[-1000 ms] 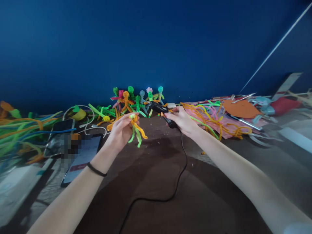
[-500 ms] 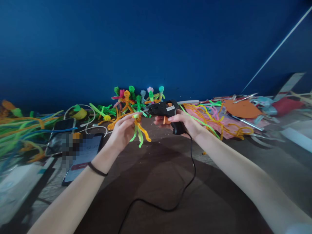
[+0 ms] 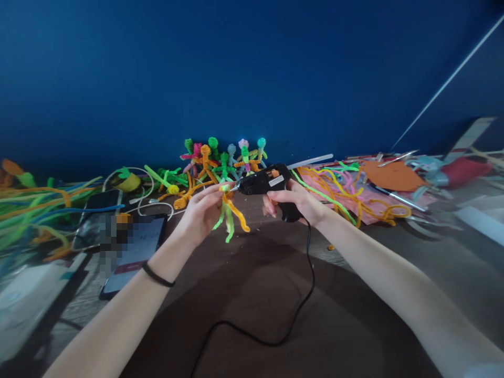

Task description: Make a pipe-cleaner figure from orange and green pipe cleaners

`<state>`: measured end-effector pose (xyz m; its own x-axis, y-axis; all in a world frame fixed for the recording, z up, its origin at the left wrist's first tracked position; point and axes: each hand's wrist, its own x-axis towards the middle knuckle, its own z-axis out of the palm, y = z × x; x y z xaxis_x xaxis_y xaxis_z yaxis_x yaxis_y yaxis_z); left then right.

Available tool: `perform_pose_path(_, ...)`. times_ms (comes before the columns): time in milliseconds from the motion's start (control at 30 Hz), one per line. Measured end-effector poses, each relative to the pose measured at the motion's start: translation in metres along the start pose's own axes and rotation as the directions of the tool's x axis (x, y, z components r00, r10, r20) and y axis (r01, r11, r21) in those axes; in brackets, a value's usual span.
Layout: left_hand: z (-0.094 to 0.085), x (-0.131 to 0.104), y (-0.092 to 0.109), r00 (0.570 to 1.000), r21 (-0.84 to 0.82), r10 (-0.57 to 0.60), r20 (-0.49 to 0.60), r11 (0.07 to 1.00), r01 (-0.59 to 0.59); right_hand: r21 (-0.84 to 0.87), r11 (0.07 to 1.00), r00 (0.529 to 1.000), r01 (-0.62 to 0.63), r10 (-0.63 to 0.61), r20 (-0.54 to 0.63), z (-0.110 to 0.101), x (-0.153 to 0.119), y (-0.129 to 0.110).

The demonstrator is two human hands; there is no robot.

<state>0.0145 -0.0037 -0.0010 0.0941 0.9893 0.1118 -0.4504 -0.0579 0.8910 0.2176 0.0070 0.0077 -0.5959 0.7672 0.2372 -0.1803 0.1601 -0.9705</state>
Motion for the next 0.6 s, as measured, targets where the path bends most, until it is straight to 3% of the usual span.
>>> perform_pose_path(600,-0.0062,0.0017,-0.0019,0.998,0.018,-0.042,0.042,0.999,0.042,0.027,0.999,0.999,0.041,-0.041,0.012,-0.0013,0.0031,0.0034)
